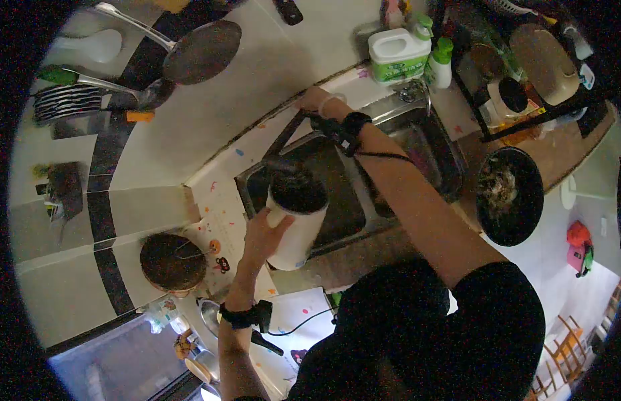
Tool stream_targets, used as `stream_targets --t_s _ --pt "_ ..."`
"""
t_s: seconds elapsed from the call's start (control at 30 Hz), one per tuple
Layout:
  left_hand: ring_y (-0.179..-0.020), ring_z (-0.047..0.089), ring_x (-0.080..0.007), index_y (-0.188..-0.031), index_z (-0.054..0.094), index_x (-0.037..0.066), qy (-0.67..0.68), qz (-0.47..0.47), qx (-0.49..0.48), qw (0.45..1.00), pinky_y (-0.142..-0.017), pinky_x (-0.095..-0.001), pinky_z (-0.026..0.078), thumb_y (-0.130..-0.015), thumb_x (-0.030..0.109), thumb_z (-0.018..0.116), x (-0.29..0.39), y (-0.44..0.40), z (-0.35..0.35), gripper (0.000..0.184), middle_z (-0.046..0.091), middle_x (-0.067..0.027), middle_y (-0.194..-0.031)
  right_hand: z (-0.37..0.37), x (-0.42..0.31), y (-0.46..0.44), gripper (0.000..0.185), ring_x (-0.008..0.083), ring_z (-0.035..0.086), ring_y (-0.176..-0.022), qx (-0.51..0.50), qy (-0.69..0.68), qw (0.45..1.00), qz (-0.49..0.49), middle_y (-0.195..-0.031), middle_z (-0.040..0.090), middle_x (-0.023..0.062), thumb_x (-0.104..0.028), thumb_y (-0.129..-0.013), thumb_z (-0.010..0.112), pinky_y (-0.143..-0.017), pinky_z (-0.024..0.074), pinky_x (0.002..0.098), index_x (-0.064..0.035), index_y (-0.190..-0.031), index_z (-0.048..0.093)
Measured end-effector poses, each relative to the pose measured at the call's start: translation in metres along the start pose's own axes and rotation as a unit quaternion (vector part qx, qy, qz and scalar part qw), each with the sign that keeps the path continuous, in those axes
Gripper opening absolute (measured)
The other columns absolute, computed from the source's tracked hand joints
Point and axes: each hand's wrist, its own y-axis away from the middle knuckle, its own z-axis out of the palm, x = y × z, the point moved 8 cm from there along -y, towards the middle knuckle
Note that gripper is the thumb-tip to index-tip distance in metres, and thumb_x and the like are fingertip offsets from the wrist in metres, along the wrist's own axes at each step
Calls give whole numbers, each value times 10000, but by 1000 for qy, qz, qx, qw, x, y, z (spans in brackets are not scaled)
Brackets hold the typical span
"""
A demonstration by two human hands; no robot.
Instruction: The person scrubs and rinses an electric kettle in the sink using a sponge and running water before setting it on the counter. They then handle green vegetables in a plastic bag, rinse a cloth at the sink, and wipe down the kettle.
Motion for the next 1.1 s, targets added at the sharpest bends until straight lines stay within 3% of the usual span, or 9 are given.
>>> stream_targets --t_s 0.07,0.2,0.27,0.37,0.43,0.5,0.6,0.8,1.1 --pt "-756 611 -325 -952 560 -2 4 10 -14 1000 -664 -395 474 -713 440 638 -4 0 4 508 613 -207 -787 43 62 -38 485 354 581 -652 -34 37 994 95 -691 605 219 -448 -694 582 -621 456 393 36 -679 611" --pt "-789 601 -347 -971 554 -15 13 0 -45 999 -693 -412 468 -715 436 636 3 5 5 525 608 -227 -826 4 9 10 413 359 571 -698 12 -44 999 24 -727 601 224 -382 -712 603 -649 452 395 29 -743 621" --pt "-831 588 -363 -981 545 -43 -107 51 21 993 -722 -412 462 -710 435 639 16 9 -6 558 599 -242 -873 -42 4 37 233 342 560 -801 345 -9 938 26 -860 587 194 -247 -786 557 -708 462 400 -25 -843 598" --pt "-858 577 -376 -981 537 -69 -90 56 3 994 -739 -412 458 -703 435 644 17 10 -4 586 591 -255 -896 -37 -13 115 205 224 553 -740 487 -249 837 -1 -769 607 137 -162 -796 571 -669 448 320 1 -919 590" --pt "-861 574 -380 -974 541 -68 -89 31 -19 995 -741 -411 458 -700 435 646 17 7 -4 582 588 -259 -900 7 -24 138 151 179 537 -690 359 -338 866 77 -740 594 94 -128 -801 564 -636 443 296 12 -857 574" --pt "-863 572 -383 -967 546 -67 -90 7 -41 995 -743 -411 458 -697 434 649 9 8 -2 579 586 -262 -903 147 29 113 154 179 536 -641 125 -573 800 128 -710 581 88 -148 -788 583 -602 445 307 3 -814 568" --pt "-829 584 -371 -949 558 -59 -136 96 23 986 -725 -408 460 -698 434 648 10 13 -13 561 593 -258 -864 180 -5 131 151 177 539 -640 -94 -294 947 96 -716 584 85 -151 -785 580 -595 446 306 -2 -805 571" --pt "-625 611 -293 -933 571 -58 -100 34 -75 992 -600 -382 475 -713 421 643 -9 38 -25 532 607 -195 -668 202 -30 135 146 173 543 -639 -216 66 973 -39 -727 588 78 -158 -778 575 -583 446 303 -12 -786 578" --pt "-444 567 -198 -918 576 -45 -73 -24 -54 996 -470 -328 462 -711 401 659 13 79 -49 498 590 -134 -580 190 -49 146 142 167 550 -637 -250 216 936 -120 -745 595 68 -167 -768 567 -565 448 299 -27 -757 587"
